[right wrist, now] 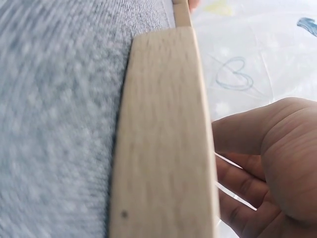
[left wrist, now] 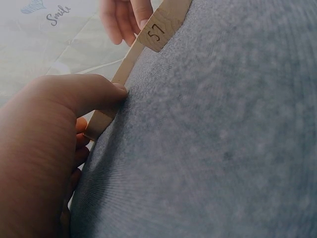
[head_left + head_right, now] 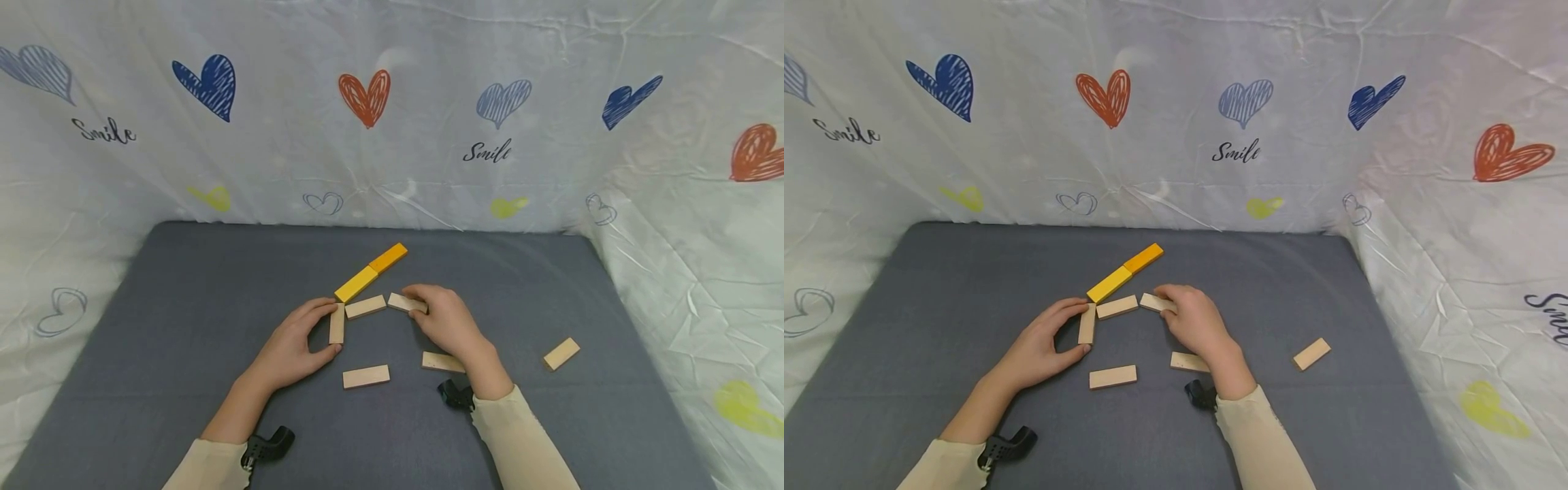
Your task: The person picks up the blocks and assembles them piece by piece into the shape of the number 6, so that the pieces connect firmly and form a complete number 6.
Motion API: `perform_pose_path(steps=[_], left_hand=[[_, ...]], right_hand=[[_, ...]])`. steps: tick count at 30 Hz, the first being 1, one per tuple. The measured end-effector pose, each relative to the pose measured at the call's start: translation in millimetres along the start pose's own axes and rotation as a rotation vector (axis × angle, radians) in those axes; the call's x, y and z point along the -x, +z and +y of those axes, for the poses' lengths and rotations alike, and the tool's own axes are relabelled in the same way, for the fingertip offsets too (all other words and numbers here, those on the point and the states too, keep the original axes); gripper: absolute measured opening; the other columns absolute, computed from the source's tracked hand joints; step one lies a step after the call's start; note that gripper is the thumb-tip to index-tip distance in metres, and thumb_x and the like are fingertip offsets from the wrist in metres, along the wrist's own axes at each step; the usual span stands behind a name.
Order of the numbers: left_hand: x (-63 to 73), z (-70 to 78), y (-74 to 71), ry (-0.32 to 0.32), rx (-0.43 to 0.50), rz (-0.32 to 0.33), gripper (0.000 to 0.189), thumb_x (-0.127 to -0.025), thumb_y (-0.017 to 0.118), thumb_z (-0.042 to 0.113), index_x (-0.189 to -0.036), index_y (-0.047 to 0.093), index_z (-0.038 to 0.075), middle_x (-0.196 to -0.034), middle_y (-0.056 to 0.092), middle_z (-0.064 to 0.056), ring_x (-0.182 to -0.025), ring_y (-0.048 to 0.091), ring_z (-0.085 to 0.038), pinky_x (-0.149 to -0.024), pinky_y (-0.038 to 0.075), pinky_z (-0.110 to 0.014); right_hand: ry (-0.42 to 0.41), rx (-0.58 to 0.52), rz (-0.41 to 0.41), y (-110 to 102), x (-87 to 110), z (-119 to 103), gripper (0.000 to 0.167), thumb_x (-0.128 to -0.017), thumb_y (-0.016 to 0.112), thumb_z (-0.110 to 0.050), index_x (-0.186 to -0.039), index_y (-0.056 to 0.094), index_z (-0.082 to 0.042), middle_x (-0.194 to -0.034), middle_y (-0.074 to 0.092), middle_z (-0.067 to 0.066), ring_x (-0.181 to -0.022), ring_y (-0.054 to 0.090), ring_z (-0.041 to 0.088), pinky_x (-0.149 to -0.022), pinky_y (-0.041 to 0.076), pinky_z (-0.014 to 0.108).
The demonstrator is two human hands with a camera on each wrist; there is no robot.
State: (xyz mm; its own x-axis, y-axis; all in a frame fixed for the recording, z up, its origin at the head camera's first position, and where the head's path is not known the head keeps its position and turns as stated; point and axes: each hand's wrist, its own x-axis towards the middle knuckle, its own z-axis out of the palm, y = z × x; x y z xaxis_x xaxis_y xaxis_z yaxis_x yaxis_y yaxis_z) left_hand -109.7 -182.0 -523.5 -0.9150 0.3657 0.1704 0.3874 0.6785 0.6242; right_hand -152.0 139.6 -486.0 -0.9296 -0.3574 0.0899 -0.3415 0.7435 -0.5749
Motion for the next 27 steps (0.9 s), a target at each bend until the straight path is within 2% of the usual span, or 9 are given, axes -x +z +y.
perform_pose_path(steps=[20, 27], left_hand=[[-1.6, -0.2, 1.8, 0.007, 0.009, -0.002, 0.075, -0.093, 0.089, 0.033, -0.158, 0.058, 0.013, -0.164, 0.050, -0.004, -0.152, 0.047, -0.033, -0.120, 0.043, -0.062], [-0.8, -2.4, 1.7, 0.005, 0.000, -0.002, 0.075, -0.093, 0.089, 0.033, -0.158, 0.057, 0.013, -0.164, 0.050, -0.005, -0.152, 0.047, -0.034, -0.120, 0.043, -0.062]], right_hand=[[0.021, 0.008, -0.018, -0.9, 1.2, -1.1, 0.041, -0.100, 0.080, -0.007, -0.140, 0.075, -0.014, -0.136, 0.074, 0.003, -0.126, 0.069, 0.028, -0.106, 0.058, 0.049], [0.003, 0.010, -0.024, -0.7, 0.2, -2.1, 0.042, -0.100, 0.081, -0.009, -0.141, 0.074, -0.013, -0.137, 0.074, 0.004, -0.127, 0.068, 0.028, -0.107, 0.056, 0.050]])
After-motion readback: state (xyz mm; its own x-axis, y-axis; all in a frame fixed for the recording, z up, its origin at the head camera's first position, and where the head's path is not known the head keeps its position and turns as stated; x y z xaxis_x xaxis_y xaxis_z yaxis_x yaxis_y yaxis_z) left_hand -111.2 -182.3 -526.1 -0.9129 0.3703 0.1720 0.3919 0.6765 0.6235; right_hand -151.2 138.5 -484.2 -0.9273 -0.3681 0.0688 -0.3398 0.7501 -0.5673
